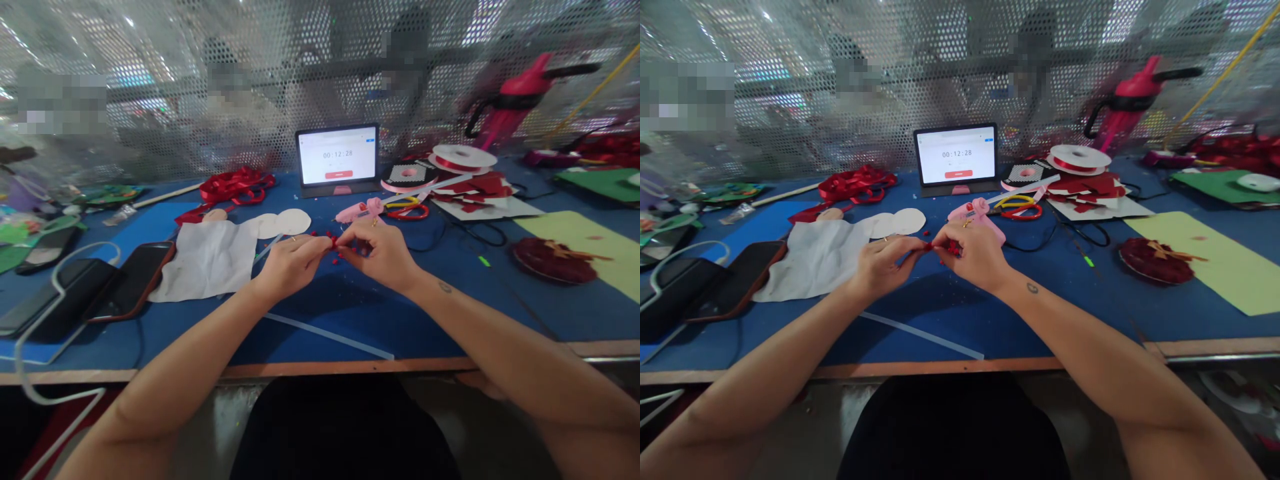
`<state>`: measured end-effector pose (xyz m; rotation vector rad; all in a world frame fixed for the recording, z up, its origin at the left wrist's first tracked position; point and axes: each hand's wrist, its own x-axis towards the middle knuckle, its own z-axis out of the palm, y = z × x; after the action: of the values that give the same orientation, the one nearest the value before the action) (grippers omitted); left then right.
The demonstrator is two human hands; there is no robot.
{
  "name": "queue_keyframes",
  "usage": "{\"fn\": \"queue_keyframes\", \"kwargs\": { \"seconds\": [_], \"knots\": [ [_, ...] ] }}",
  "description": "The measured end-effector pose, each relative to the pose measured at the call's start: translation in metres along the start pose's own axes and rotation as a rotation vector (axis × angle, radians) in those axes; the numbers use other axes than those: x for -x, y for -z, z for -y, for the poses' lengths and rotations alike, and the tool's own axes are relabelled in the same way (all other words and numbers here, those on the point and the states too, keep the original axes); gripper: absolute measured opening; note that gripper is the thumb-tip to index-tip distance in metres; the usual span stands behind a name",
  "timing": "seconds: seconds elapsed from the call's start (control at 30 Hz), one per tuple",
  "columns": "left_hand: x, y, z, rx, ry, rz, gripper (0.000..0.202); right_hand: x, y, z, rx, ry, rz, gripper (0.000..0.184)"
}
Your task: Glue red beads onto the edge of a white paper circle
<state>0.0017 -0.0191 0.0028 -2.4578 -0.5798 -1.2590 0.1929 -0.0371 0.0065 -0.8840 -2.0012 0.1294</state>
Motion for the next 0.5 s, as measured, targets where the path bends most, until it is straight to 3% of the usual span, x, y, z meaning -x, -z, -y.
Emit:
{"fn": "queue_keyframes", "kwargs": {
  "seconds": [0.33, 0.5],
  "knots": [
    [-0.0002, -0.0011, -0.0007, 0.013, -0.018, 0.043, 0.009, 0.0041, -0.0036, 0.0044, 0.353, 0.196, 0.009, 0.011],
    [-0.0001, -0.0003, -0.0019, 0.066, 0.05, 0.109, 0.007, 0.007, -0.0079, 0.0047, 0.531, 0.279, -0.025, 0.015]
  ]
}}
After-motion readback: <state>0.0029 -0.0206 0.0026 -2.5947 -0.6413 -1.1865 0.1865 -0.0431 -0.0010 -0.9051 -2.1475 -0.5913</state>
